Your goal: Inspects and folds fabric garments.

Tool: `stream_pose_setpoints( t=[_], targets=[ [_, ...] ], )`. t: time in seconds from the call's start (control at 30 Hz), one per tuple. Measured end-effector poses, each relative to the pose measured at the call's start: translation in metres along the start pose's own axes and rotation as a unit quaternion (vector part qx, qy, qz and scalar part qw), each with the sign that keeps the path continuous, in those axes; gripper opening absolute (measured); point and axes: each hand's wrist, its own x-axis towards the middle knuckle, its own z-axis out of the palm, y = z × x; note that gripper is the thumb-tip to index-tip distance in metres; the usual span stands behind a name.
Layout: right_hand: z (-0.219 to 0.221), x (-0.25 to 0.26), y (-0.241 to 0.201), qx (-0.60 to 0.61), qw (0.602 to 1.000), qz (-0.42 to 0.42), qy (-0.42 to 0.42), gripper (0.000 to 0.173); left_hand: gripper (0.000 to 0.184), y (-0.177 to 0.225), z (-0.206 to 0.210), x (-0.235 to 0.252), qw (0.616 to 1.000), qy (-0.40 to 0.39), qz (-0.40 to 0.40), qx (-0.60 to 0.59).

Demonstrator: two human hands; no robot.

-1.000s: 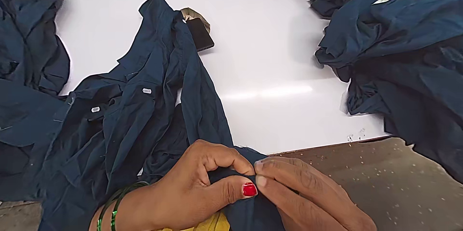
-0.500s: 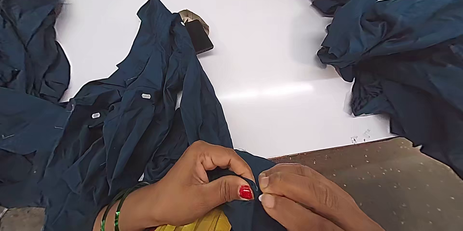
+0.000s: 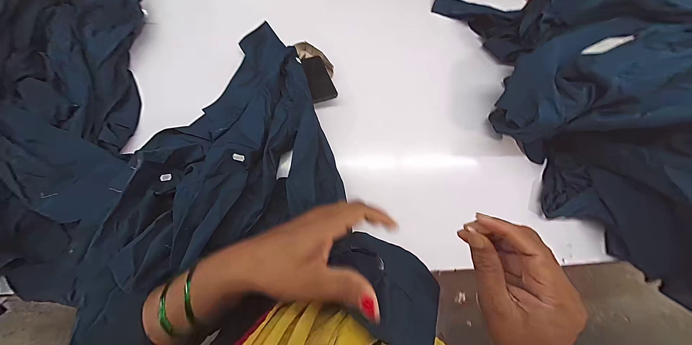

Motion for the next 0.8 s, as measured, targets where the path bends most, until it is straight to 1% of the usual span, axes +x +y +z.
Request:
stream_pose_setpoints(
  t=[0.03, 0.07, 0.1, 0.13, 0.17, 0.2, 0.23, 0.27, 0.3, 0.33, 0.37, 0.4, 0.43, 0.47, 0.5, 0.57, 0.6, 0.63, 0.67, 0.7, 0.73, 0.77, 0.8],
  targets=[
    [-0.003, -0.001, 0.004, -0.014, 1.0, 0.011, -0.005, 0.023, 0.066, -0.005, -0.022, 0.009, 0.993, 0.075, -0.047, 0.079],
    [-0.006, -0.003, 0.007, -0.029, 0.999, 0.017, -0.013, 0.027, 0.065, -0.017, -0.051, 0.019, 0.967, 0.179, -0.095, 0.154],
    [-0.009, -0.004, 0.011, -0.04, 0.999, 0.022, -0.017, 0.028, 0.066, -0.036, -0.086, 0.026, 0.925, 0.279, -0.131, 0.22],
    [-0.01, -0.006, 0.016, -0.049, 0.998, 0.025, -0.019, 0.029, 0.075, -0.062, -0.122, 0.027, 0.874, 0.372, -0.159, 0.27],
    [-0.01, -0.008, 0.021, -0.057, 0.998, 0.029, -0.023, 0.029, 0.089, -0.09, -0.155, 0.022, 0.822, 0.444, -0.203, 0.293],
    [-0.01, -0.01, 0.026, -0.064, 0.997, 0.033, -0.032, 0.028, 0.104, -0.116, -0.178, 0.012, 0.779, 0.488, -0.268, 0.29],
    [-0.008, -0.011, 0.031, -0.066, 0.996, 0.034, -0.045, 0.028, 0.117, -0.138, -0.19, 0.001, 0.746, 0.502, -0.339, 0.277],
    [-0.004, -0.012, 0.035, -0.065, 0.996, 0.032, -0.059, 0.027, 0.122, -0.152, -0.191, -0.008, 0.727, 0.492, -0.396, 0.268],
    [0.0, -0.012, 0.039, -0.061, 0.995, 0.028, -0.073, 0.026, 0.118, -0.159, -0.185, -0.015, 0.722, 0.465, -0.433, 0.274],
    [0.005, -0.012, 0.043, -0.054, 0.995, 0.022, -0.085, 0.025, 0.105, -0.159, -0.177, -0.018, 0.725, 0.433, -0.456, 0.282],
    [0.01, -0.011, 0.046, -0.046, 0.994, 0.016, -0.095, 0.024, 0.085, -0.156, -0.171, -0.02, 0.736, 0.408, -0.462, 0.281],
    [0.016, -0.009, 0.048, -0.039, 0.994, 0.01, -0.105, 0.024, 0.066, -0.153, -0.17, -0.022, 0.755, 0.396, -0.45, 0.266],
    [0.02, -0.007, 0.049, -0.033, 0.993, 0.003, -0.114, 0.023, 0.049, -0.151, -0.171, -0.025, 0.776, 0.405, -0.419, 0.242],
    [0.024, -0.003, 0.05, -0.028, 0.992, -0.004, -0.122, 0.023, 0.031, -0.148, -0.173, -0.029, 0.793, 0.437, -0.372, 0.207],
    [0.027, 0.001, 0.051, -0.02, 0.992, -0.011, -0.128, 0.022, 0.02, -0.138, -0.174, -0.032, 0.798, 0.478, -0.325, 0.171],
    [0.032, 0.01, 0.055, 0.022, 0.991, -0.014, -0.132, 0.021, 0.013, -0.105, -0.176, -0.038, 0.784, 0.567, -0.207, 0.147],
    [0.035, 0.013, 0.059, 0.067, 0.989, -0.003, -0.13, 0.02, 0.016, -0.08, -0.175, -0.041, 0.773, 0.601, -0.133, 0.151],
    [0.037, 0.016, 0.063, 0.127, 0.984, 0.019, -0.125, 0.019, 0.023, -0.051, -0.171, -0.044, 0.77, 0.617, -0.061, 0.153],
    [0.038, 0.018, 0.065, 0.188, 0.974, 0.046, -0.119, 0.023, 0.03, -0.019, -0.167, -0.047, 0.77, 0.619, 0.008, 0.153],
    [0.038, 0.023, 0.066, 0.242, 0.962, 0.065, -0.111, 0.031, 0.029, 0.013, -0.159, -0.049, 0.775, 0.612, 0.071, 0.143],
    [0.038, 0.03, 0.067, 0.288, 0.949, 0.074, -0.104, 0.037, 0.02, 0.046, -0.146, -0.049, 0.79, 0.588, 0.124, 0.124],
    [0.038, 0.039, 0.067, 0.331, 0.936, 0.069, -0.099, 0.04, 0.015, 0.077, -0.131, -0.051, 0.814, 0.543, 0.173, 0.109],
    [0.038, 0.05, 0.064, 0.368, 0.923, 0.053, -0.099, 0.039, 0.016, 0.1, -0.114, -0.053, 0.843, 0.483, 0.214, 0.106]
  ],
)
